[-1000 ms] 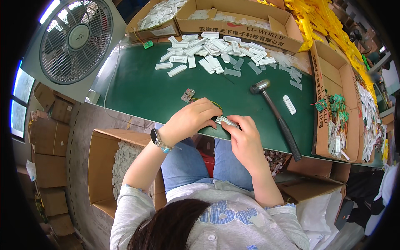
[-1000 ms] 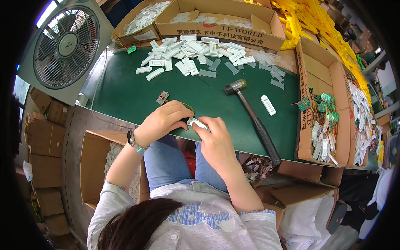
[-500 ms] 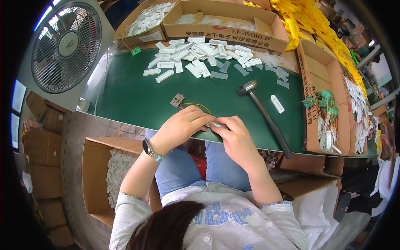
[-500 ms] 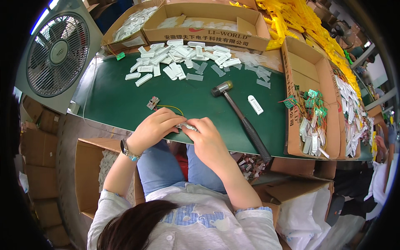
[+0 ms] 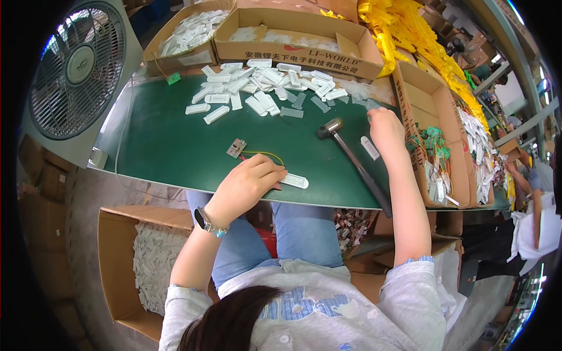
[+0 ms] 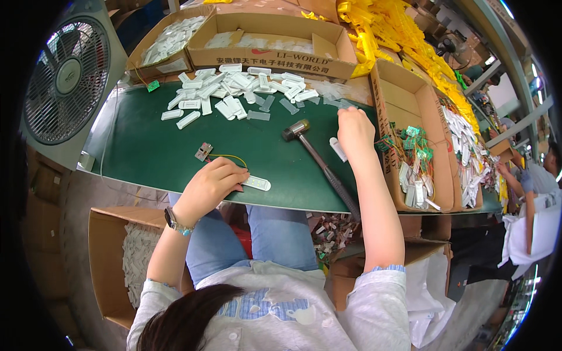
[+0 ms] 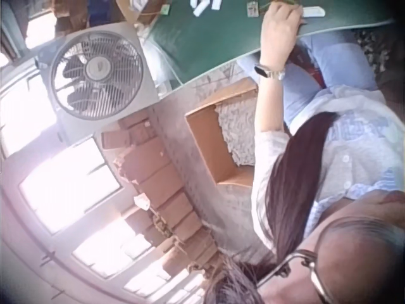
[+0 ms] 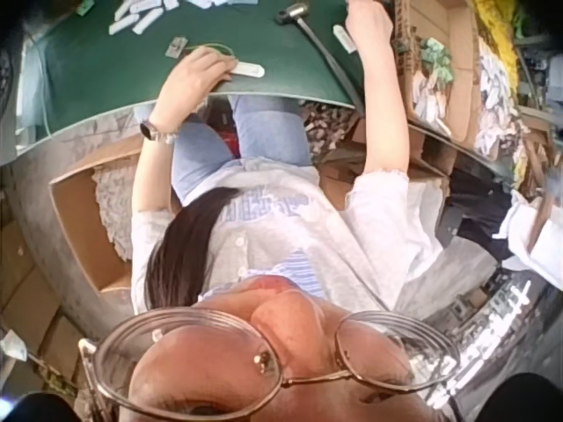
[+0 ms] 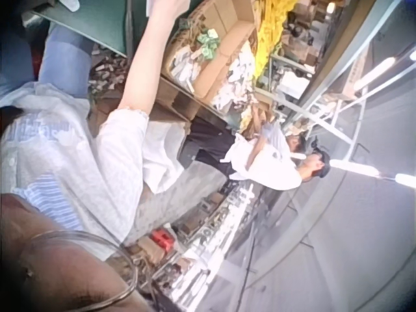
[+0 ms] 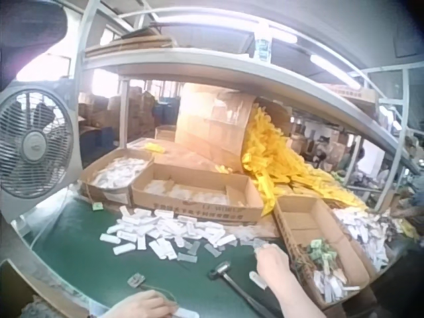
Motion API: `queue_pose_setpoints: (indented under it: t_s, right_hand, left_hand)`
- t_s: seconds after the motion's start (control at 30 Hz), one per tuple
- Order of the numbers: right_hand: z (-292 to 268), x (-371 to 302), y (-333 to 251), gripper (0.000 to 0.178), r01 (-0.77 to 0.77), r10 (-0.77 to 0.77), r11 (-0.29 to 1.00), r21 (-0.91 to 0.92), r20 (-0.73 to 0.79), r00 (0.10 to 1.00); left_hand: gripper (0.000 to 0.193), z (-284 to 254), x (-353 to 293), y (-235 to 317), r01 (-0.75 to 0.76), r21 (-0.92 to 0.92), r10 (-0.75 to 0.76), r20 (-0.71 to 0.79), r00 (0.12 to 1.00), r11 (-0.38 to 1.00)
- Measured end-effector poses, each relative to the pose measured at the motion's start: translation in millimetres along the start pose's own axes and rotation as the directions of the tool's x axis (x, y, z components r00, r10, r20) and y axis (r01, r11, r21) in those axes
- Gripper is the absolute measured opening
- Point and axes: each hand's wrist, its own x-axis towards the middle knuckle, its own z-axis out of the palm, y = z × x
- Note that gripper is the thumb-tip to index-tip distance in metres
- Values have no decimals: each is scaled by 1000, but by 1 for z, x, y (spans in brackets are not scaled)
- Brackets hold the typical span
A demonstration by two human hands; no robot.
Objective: The person assembles LED light modules by inserting circuit boards into plastic casings, attaching plastic covers, tapping them with a hammer, and placing the assembled units into a cardboard box.
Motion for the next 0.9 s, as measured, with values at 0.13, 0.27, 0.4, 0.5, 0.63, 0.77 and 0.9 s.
queue_pose_setpoints:
  t_s: [0.13, 0.27, 0.4, 0.5, 0.63, 0.77, 0.9]
  right_hand:
    - [19, 10, 17, 18, -40, 41, 999, -8, 90, 995]
    - [21, 15, 29, 26, -134, 113, 980, 149, 139, 984]
    - [7, 8, 15, 20, -43, 25, 990, 133, 136, 990]
    - [-18, -11, -45, 14, 133, -100, 862, 490, -93, 991]
    - [-35, -72, -97, 20, 402, -340, 819, 410, -217, 915]
    - [-24, -105, -101, 32, 422, -366, 838, 345, -217, 905]
    - [-25, -118, -104, 30, 331, -270, 866, 374, -206, 940]
  left_hand:
    - [23, 0, -4, 0, 3, 3, -3, -3, 1000, 1000]
    - [25, 0, -5, 2, -3, 24, 3, -24, 1000, 1000]
    - [28, 5, -3, 5, 0, 61, 3, -46, 999, 998]
    - [29, 7, -10, 7, 39, 84, -33, -66, 997, 996]
    - [29, 7, -7, 8, 38, 78, -31, -90, 995, 996]
    - [30, 7, -7, 5, 52, 23, -50, -87, 995, 998]
    - [28, 7, -8, 2, 73, -32, -75, -70, 995, 997]
